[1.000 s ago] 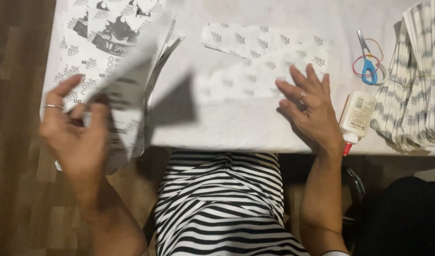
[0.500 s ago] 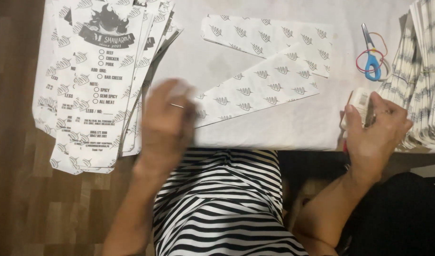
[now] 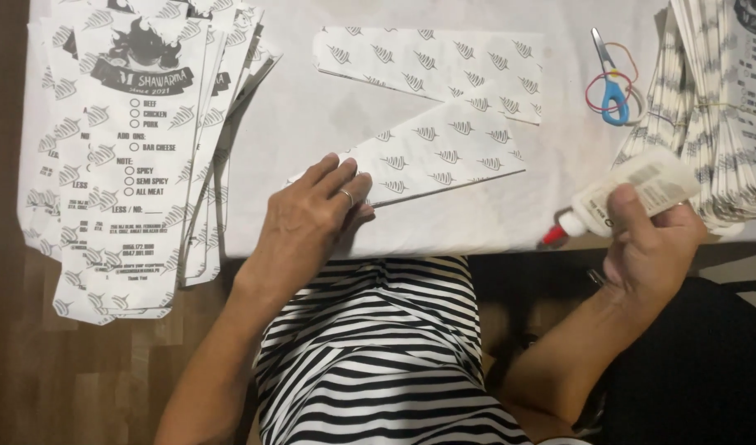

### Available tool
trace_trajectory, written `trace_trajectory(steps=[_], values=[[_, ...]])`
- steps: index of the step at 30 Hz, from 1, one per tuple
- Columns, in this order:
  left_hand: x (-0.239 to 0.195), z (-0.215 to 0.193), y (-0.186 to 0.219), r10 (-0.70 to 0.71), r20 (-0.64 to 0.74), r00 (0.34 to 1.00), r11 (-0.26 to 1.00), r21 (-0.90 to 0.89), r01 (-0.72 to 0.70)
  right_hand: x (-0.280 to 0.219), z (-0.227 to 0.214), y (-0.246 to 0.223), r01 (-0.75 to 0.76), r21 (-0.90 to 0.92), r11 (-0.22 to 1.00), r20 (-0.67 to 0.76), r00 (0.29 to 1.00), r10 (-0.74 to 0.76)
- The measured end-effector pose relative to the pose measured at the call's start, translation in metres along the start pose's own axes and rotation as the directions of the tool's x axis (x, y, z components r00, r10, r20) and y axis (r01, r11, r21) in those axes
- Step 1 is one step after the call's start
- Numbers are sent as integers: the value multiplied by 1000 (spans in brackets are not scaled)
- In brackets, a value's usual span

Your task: The person is applying glue to the edges of paper sheets and folding them to form bags, then stacking the finished products.

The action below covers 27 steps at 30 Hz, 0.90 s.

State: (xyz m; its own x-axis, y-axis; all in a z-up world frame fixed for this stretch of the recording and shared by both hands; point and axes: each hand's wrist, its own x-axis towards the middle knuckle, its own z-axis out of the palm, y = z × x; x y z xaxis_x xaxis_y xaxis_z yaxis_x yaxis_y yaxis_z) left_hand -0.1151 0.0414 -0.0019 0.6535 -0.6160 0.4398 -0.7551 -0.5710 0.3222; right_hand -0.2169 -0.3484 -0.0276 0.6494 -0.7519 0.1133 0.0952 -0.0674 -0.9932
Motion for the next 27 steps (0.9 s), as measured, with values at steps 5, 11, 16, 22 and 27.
trace_trajectory(steps=[5, 11, 16, 22, 27], values=[[2, 1, -7, -18, 11, 1000, 999, -26, 19, -15, 8, 0, 61, 240, 969, 95, 992, -86], [8, 7, -11, -129, 87, 988, 991, 34, 126, -46, 61, -3, 271, 83, 959, 79, 958, -277], [20, -9, -15, -238, 137, 962, 968, -51, 247, -59, 101, -3, 348, 62, 935, 211, 911, -353], [17, -2, -24, -281, 192, 940, 949, -91, 303, -43, 90, -6, 339, 11, 941, 194, 922, -335], [14, 8, -31, -254, 205, 945, 967, 21, 255, -8, 52, -7, 298, -51, 953, 2, 954, -299]])
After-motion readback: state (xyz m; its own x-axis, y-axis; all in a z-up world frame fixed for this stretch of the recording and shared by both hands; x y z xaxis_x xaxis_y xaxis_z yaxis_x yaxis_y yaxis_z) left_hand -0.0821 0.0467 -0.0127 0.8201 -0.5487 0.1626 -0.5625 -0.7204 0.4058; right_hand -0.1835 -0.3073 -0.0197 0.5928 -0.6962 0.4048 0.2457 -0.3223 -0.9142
